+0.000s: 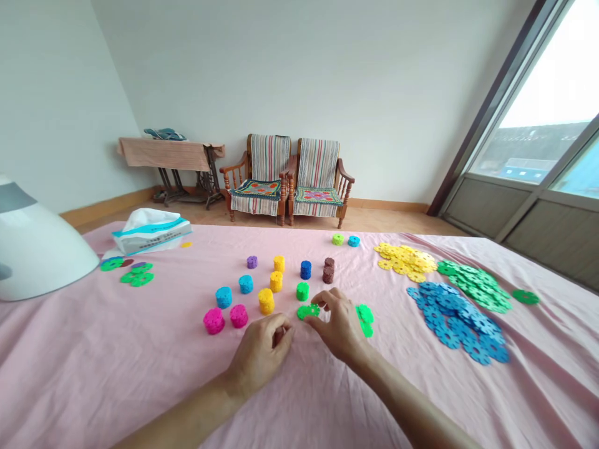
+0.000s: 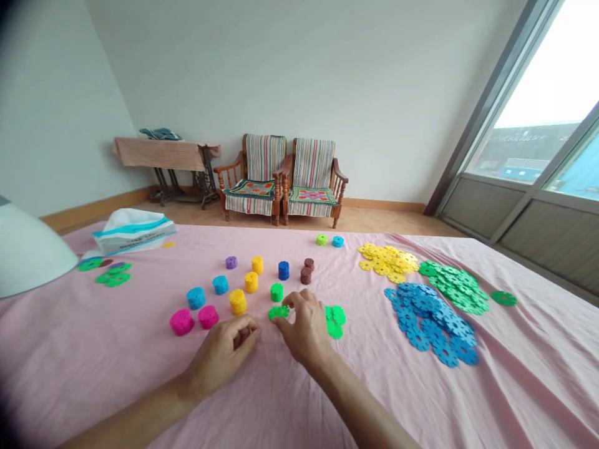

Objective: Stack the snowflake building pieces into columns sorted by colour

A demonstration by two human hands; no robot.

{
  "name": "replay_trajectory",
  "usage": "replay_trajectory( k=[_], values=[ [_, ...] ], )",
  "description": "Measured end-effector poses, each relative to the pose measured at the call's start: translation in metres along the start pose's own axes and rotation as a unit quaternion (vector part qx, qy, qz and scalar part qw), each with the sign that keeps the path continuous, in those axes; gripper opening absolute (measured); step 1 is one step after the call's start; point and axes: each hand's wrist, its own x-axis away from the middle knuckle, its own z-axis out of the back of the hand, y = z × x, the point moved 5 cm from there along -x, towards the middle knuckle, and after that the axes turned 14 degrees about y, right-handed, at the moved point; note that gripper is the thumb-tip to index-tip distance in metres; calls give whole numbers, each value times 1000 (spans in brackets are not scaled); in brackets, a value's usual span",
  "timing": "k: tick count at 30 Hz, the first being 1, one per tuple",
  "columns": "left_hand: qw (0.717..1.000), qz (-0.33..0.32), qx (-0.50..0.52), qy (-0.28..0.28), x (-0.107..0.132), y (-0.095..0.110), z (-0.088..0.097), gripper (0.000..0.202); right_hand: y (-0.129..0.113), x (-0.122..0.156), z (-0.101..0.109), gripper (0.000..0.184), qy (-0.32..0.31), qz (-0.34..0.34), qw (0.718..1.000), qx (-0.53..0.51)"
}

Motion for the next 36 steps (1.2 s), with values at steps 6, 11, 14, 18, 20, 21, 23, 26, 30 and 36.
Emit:
replay_trajectory(
  k=[6, 11, 14, 18, 20, 21, 23, 26, 30, 36],
  values=[
    [998, 33, 45, -2, -1, -9, -1, 19, -7, -2, -20, 21, -3, 6, 999, 42],
    [997, 46, 69, -4, -1, -8, 1, 19, -2, -2, -23, 20, -16, 0, 999, 48],
    [996, 45, 72, -2, -1, -6, 1, 18, -1, -1, -25, 20, -22, 8, 999, 46],
    [997, 41, 69, -1, 0, -6, 1, 18, -3, 1, -25, 20, -17, 11, 999, 45],
    [997, 41, 68, -1, 0, -6, 1, 18, -4, -1, -20, 21, -6, 16, 999, 34],
    [997, 42, 67, -1, -1, -6, 1, 18, -3, -4, -15, 21, 1, 17, 1000, 22],
    [997, 41, 65, -1, -1, -6, 1, 18, 2, -12, 0, 20, 14, 13, 1000, -12],
    [997, 39, 62, 0, -1, -5, 1, 18, 19, -28, 28, 17, 20, -20, 998, -54],
    [998, 36, 59, -2, -2, -5, 1, 18, 35, -30, 46, 6, -143, 12, 989, -28],
    [998, 40, 51, -5, -2, -6, 0, 18, 33, -12, 43, 20, -233, 79, 968, 43]
  ],
)
